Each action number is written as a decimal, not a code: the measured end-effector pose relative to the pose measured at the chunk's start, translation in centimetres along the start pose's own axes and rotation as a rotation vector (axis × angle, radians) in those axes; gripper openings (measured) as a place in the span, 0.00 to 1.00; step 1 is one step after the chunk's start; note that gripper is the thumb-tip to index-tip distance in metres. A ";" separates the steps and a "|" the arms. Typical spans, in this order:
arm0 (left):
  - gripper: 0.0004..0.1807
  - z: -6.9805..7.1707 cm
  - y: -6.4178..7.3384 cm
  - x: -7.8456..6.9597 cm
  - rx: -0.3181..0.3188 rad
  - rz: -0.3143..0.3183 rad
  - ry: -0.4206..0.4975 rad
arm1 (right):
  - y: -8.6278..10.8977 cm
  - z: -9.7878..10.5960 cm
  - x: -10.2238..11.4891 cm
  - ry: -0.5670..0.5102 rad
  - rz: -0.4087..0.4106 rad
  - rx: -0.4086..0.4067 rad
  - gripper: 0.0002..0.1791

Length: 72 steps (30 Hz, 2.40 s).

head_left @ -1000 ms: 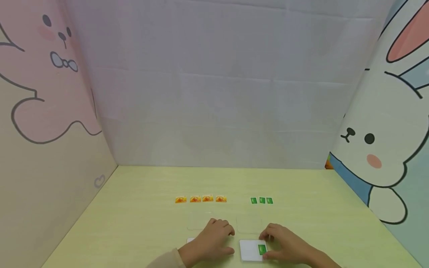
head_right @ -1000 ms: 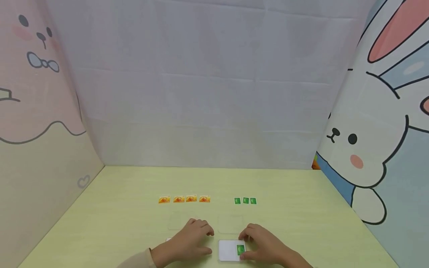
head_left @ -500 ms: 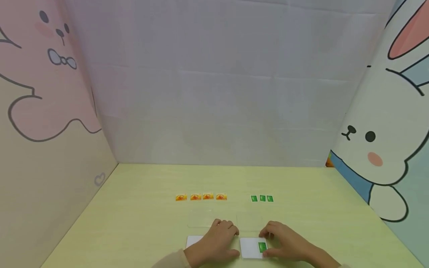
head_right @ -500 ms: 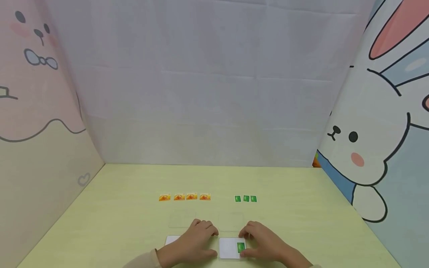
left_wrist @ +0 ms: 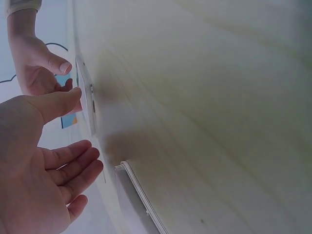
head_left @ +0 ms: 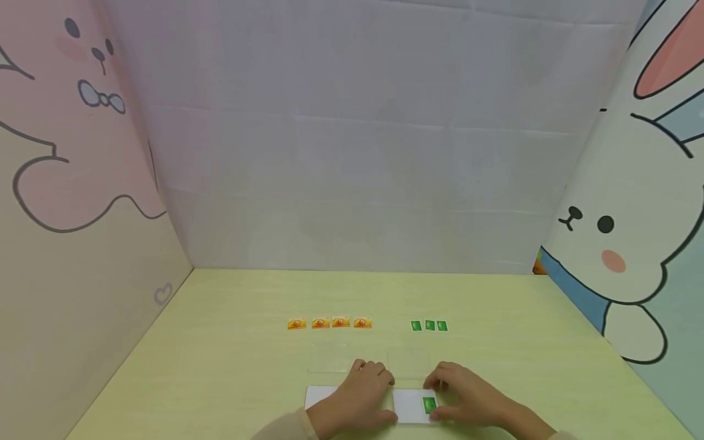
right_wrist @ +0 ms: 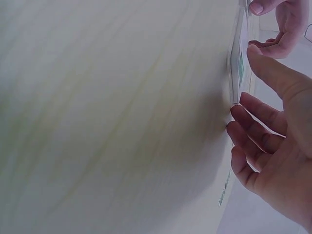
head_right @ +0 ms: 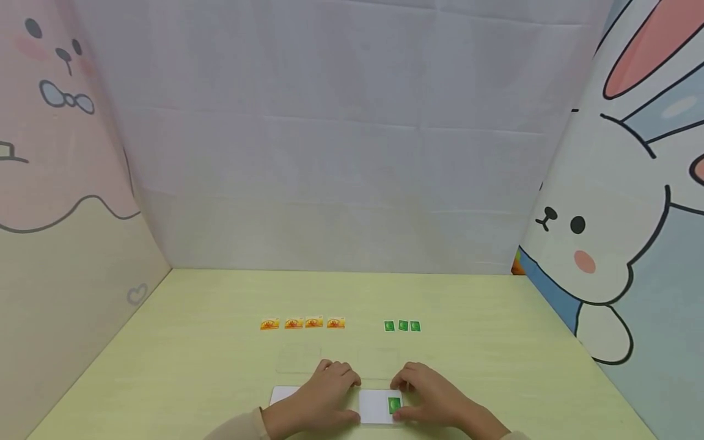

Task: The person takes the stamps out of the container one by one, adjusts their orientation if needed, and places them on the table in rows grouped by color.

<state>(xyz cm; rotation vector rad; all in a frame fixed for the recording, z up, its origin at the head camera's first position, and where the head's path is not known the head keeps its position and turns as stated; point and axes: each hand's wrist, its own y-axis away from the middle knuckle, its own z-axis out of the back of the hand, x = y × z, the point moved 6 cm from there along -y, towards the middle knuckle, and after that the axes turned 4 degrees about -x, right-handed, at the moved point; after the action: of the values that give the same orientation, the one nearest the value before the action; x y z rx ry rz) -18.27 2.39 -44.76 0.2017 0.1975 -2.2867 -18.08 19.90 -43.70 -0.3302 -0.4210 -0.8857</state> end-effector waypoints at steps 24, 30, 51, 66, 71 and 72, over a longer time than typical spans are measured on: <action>0.25 0.1 -0.6 -0.9 0.044 0.004 0.011 | -0.1 0.0 0.0 0.003 -0.004 0.001 0.23; 0.26 0.0 -0.7 -0.9 0.044 0.000 -0.005 | -0.1 0.0 0.1 -0.002 0.001 0.000 0.23; 0.27 -0.1 -0.9 -1.3 0.056 -0.002 -0.068 | -0.3 -0.3 -0.3 -0.002 -0.010 0.019 0.25; 0.25 0.3 -1.1 -1.4 0.052 0.011 -0.041 | -0.3 0.0 0.0 0.015 0.042 -0.005 0.23; 0.25 0.3 -1.1 -1.3 0.056 0.017 -0.025 | -0.3 -0.1 0.0 0.019 0.037 0.001 0.23; 0.25 0.3 -1.1 -1.3 0.054 0.016 -0.024 | -0.3 -0.1 -0.1 0.021 0.030 0.002 0.23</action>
<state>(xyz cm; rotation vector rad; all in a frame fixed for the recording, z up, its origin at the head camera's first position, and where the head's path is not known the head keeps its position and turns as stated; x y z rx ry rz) -18.24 3.98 -44.09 0.2023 0.1213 -2.2790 -18.36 19.69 -43.78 -0.3240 -0.3962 -0.8588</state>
